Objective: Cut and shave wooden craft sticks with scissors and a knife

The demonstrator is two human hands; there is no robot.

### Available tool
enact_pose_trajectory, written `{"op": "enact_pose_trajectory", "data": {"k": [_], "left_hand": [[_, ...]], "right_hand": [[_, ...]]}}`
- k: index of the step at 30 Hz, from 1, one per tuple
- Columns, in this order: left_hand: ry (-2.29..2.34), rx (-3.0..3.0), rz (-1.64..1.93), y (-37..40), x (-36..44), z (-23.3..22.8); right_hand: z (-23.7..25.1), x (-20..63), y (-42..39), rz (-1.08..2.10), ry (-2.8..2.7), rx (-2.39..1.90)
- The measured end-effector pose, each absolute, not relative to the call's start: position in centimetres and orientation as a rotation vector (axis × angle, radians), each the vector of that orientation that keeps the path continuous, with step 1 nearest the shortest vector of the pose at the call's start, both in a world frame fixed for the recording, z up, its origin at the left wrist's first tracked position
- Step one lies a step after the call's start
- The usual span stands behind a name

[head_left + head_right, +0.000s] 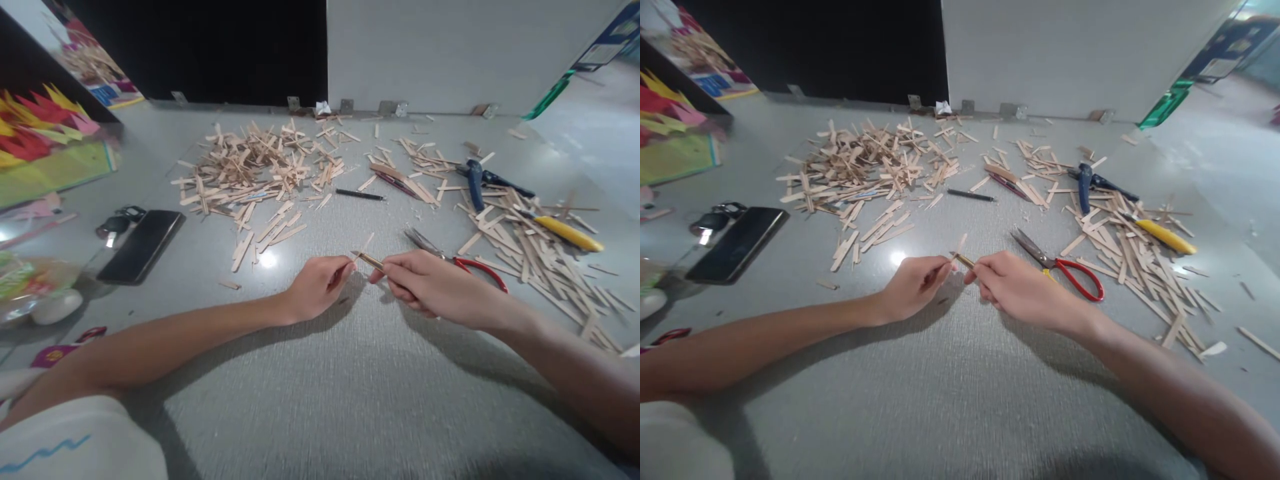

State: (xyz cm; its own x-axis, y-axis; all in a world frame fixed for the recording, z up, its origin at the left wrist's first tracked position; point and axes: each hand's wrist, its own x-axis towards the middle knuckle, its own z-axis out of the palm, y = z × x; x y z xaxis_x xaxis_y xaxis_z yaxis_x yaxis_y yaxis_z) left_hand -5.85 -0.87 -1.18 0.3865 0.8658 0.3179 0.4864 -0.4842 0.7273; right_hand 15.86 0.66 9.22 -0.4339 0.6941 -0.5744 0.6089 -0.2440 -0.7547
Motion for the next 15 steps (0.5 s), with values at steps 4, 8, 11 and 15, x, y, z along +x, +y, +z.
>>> {"op": "enact_pose_trajectory", "data": {"k": [4, 8, 11, 15], "left_hand": [[1.121, 2.103, 0.898, -1.2, -5.9, -1.5], [1.126, 2.048, 0.904, -1.5, -5.8, -1.7], [1.16, 2.002, 0.93, -1.5, -5.8, -1.7], [1.1, 1.964, 0.936, -1.6, -5.8, -1.5]], "right_hand": [[8.7, 15.8, 0.3, 2.026, -1.619, -1.594], [6.6, 14.5, -1.2, 2.14, -1.498, -1.508], [5.3, 13.7, -2.0, 2.117, -1.461, -1.476], [5.6, 15.0, -0.4, 2.284, -1.5, -1.365]]}}
